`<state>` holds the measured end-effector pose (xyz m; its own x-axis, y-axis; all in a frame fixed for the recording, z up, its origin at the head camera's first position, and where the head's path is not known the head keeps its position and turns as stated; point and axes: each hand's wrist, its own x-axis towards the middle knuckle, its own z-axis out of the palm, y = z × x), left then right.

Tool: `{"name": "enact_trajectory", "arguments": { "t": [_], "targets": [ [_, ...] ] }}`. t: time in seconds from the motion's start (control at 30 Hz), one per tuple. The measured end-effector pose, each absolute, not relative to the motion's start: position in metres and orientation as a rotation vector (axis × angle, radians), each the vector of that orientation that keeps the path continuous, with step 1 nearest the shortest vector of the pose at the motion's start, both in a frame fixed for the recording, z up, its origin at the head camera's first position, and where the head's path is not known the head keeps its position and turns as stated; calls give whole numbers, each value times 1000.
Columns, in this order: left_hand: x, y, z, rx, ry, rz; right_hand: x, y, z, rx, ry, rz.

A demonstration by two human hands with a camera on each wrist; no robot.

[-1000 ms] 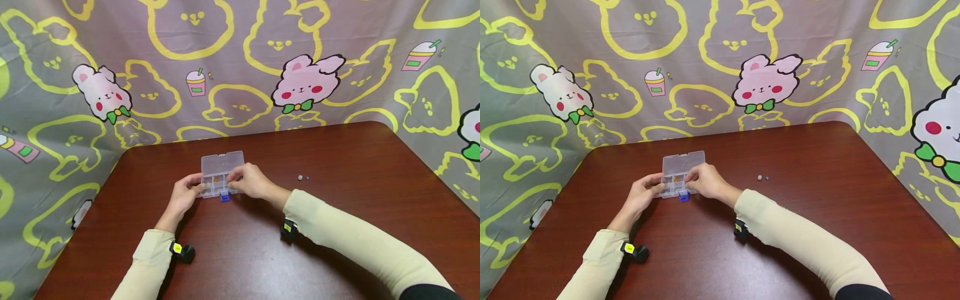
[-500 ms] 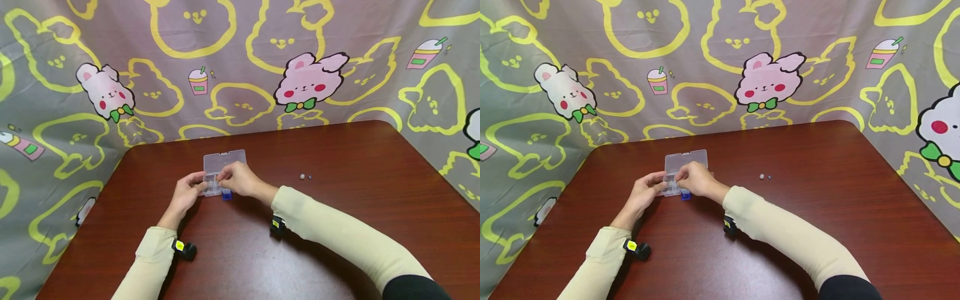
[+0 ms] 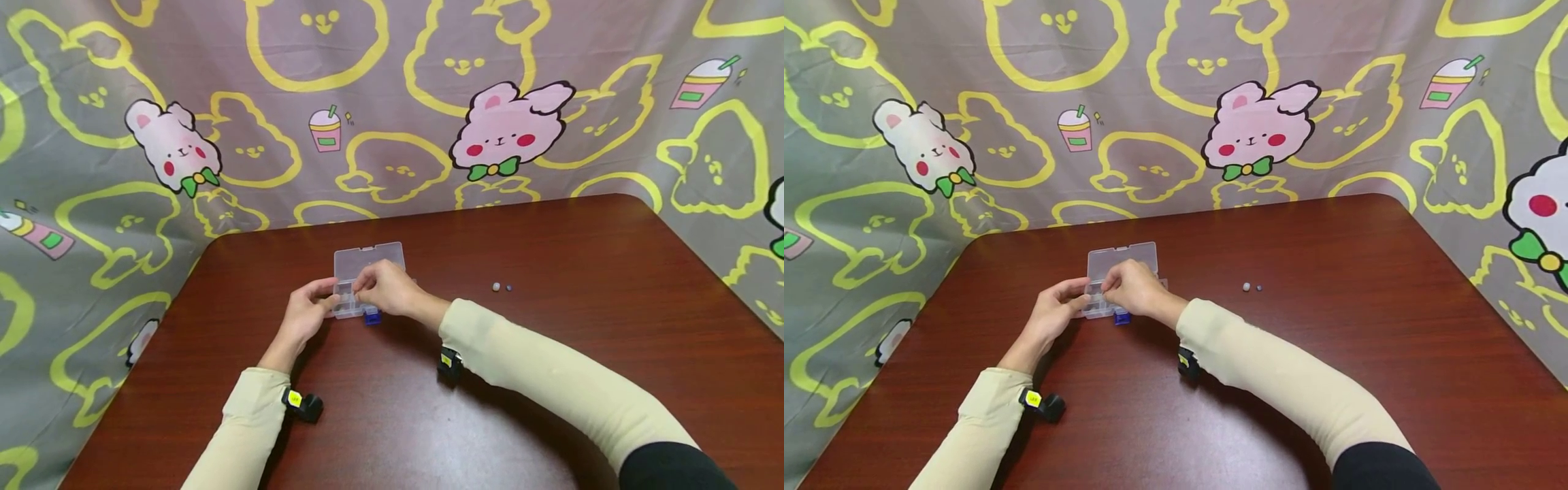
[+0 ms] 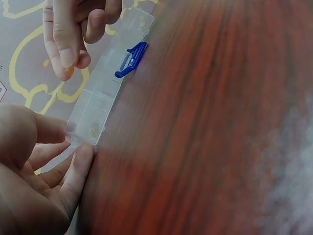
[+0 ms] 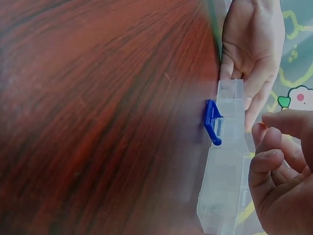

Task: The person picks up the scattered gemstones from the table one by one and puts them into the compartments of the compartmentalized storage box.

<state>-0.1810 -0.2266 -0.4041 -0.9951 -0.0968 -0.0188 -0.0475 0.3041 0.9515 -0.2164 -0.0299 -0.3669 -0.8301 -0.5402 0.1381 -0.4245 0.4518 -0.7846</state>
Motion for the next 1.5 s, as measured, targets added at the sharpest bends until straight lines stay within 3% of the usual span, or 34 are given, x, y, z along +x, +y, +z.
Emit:
{"name": "enact_trajectory", "arguments": {
  "t": [0.67,1.5],
  "targets": [
    [-183,-220,-402,139,-2525,-1808,-218,-11,-365,-847,2615,-1331],
    [-178,-224,-401,128,-2530,-1791,-197,74,-371,-729,2597,-1431]
  ]
}}
